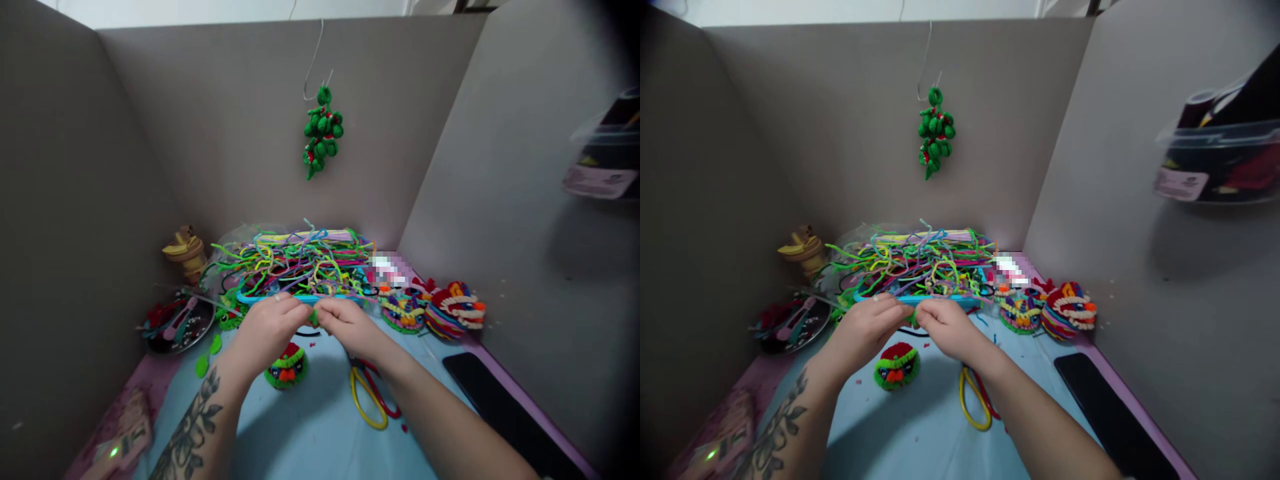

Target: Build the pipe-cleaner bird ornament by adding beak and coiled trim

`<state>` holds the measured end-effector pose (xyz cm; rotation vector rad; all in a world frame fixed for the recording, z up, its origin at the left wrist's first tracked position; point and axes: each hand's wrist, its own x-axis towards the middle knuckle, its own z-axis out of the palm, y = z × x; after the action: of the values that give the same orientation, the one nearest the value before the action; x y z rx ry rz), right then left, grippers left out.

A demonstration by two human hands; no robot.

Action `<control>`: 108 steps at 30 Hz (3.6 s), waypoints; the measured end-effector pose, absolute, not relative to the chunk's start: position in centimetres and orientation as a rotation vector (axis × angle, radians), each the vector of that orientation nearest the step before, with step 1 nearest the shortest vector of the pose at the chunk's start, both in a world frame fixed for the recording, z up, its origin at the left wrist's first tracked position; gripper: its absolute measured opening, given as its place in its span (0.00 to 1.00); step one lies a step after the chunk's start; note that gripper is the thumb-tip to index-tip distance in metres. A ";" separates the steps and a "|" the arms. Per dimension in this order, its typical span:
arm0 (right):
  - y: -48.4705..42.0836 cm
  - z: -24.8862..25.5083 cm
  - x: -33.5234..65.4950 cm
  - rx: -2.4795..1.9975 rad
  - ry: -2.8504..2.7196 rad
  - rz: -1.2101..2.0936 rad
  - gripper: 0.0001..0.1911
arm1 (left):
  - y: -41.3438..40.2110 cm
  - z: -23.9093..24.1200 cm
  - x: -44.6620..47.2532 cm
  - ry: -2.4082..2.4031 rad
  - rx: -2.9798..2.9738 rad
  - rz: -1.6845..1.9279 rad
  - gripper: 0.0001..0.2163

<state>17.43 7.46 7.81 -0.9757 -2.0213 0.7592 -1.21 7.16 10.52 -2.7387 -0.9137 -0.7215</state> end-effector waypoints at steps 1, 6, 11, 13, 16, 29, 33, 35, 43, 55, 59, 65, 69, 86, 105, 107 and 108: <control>7.4 7.9 17.4 -0.977 -1.999 0.771 0.15 | 7.2 10.5 -1.3 -0.932 -2.756 -0.764 0.07; 7.0 8.0 17.4 -0.967 -1.892 0.696 0.09 | 7.7 10.6 -1.8 -1.145 -2.788 -0.951 0.06; 7.0 7.9 17.4 -0.902 -1.921 0.532 0.09 | 7.7 10.5 -2.1 -1.117 -2.826 -1.042 0.07; 6.9 8.0 17.4 -0.886 -1.945 0.495 0.07 | 7.5 10.6 -2.1 -1.056 -2.835 -1.065 0.08; 6.8 8.0 17.3 -0.878 -1.989 0.434 0.06 | 7.4 10.6 -2.1 -1.016 -2.806 -1.021 0.07; 7.5 7.0 17.8 -0.967 -2.073 -0.369 0.11 | 7.6 9.7 0.6 -1.934 -2.889 -1.204 0.17; 7.7 6.8 17.8 -0.982 -2.082 -0.274 0.11 | 7.9 9.6 0.1 -1.841 -2.867 -1.261 0.12; 7.7 6.6 17.7 -0.976 -2.087 -0.235 0.11 | 8.0 9.5 0.1 -1.847 -2.923 -1.311 0.12; 7.6 7.5 18.2 -1.012 -2.078 0.197 0.13 | 7.9 9.4 -0.1 -1.686 -2.826 -1.618 0.07; 7.4 7.5 18.1 -0.947 -2.000 0.192 0.08 | 7.6 10.0 0.4 -1.832 -2.841 -1.810 0.08; 7.2 7.9 18.2 -0.955 -1.996 0.279 0.08 | 7.6 9.9 0.4 -1.812 -2.833 -1.800 0.08; 7.2 8.0 18.2 -1.030 -1.941 0.440 0.04 | 7.7 10.0 0.1 -1.291 -2.789 -1.437 0.07; 7.1 8.2 18.3 -0.977 -1.943 0.644 0.04 | 7.7 10.0 -0.2 -1.007 -2.574 -1.083 0.07; 7.2 7.6 18.3 -0.941 -2.002 0.224 0.05 | 7.4 9.8 0.1 -1.144 -2.694 -0.922 0.07; 7.4 7.2 18.4 -1.031 -2.051 -0.204 0.11 | 7.4 9.1 0.2 -1.318 -2.766 -1.242 0.05; 7.4 7.3 18.4 -1.000 -2.050 -0.136 0.13 | 7.5 9.1 0.2 -1.309 -2.771 -1.242 0.04; 7.3 7.4 18.4 -0.990 -2.051 -0.048 0.14 | 7.5 9.1 0.1 -1.294 -2.760 -1.250 0.04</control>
<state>18.35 7.35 7.43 -0.9903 -2.0513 -0.0477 0.12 7.51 9.10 -2.7601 -1.2944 -1.2505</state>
